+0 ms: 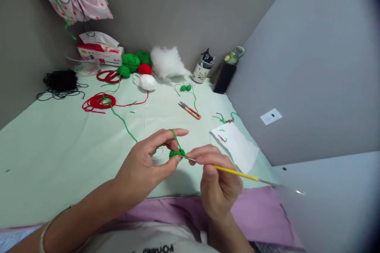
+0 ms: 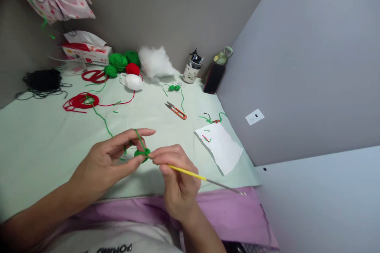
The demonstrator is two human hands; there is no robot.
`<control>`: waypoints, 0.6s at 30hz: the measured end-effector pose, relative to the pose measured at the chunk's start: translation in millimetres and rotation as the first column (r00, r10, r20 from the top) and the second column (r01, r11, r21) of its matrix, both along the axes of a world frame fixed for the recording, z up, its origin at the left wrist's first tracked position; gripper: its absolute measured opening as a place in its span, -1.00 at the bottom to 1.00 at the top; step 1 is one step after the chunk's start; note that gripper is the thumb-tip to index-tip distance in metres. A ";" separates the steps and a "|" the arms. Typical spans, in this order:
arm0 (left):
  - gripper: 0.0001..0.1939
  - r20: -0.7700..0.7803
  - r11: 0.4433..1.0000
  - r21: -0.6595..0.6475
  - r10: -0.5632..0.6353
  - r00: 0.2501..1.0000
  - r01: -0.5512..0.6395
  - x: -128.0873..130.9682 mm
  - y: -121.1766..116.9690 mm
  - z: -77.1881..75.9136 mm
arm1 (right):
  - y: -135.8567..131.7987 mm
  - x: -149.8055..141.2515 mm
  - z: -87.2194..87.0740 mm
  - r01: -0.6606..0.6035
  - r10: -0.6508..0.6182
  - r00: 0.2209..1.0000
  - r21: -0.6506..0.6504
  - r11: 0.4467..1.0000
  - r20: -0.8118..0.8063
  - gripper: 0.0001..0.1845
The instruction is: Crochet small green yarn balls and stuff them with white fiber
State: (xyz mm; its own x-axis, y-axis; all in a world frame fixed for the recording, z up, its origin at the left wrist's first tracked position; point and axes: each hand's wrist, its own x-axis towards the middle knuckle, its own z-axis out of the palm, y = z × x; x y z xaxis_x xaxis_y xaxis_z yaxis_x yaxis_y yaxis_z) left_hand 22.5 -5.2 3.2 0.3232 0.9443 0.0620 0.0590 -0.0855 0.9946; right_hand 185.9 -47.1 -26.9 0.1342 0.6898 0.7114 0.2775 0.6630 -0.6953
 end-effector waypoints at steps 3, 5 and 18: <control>-0.61 -0.035 0.997 0.073 0.022 0.999 -0.019 -0.2 -0.3 -1.3 | -2.2 1.5 0.4 0.005 -0.007 0.995 0.025 1.000 0.095 -0.79; -0.62 -0.047 0.993 0.116 0.030 0.998 -0.025 -0.3 -0.4 -2.4 | -3.7 3.0 -0.5 0.009 -0.015 0.986 0.039 0.999 0.167 -0.78; -0.67 -0.061 0.995 0.103 0.022 0.998 -0.016 -1.3 -0.8 -1.0 | -3.6 6.0 2.9 0.037 -0.058 0.968 0.090 0.995 0.246 -0.78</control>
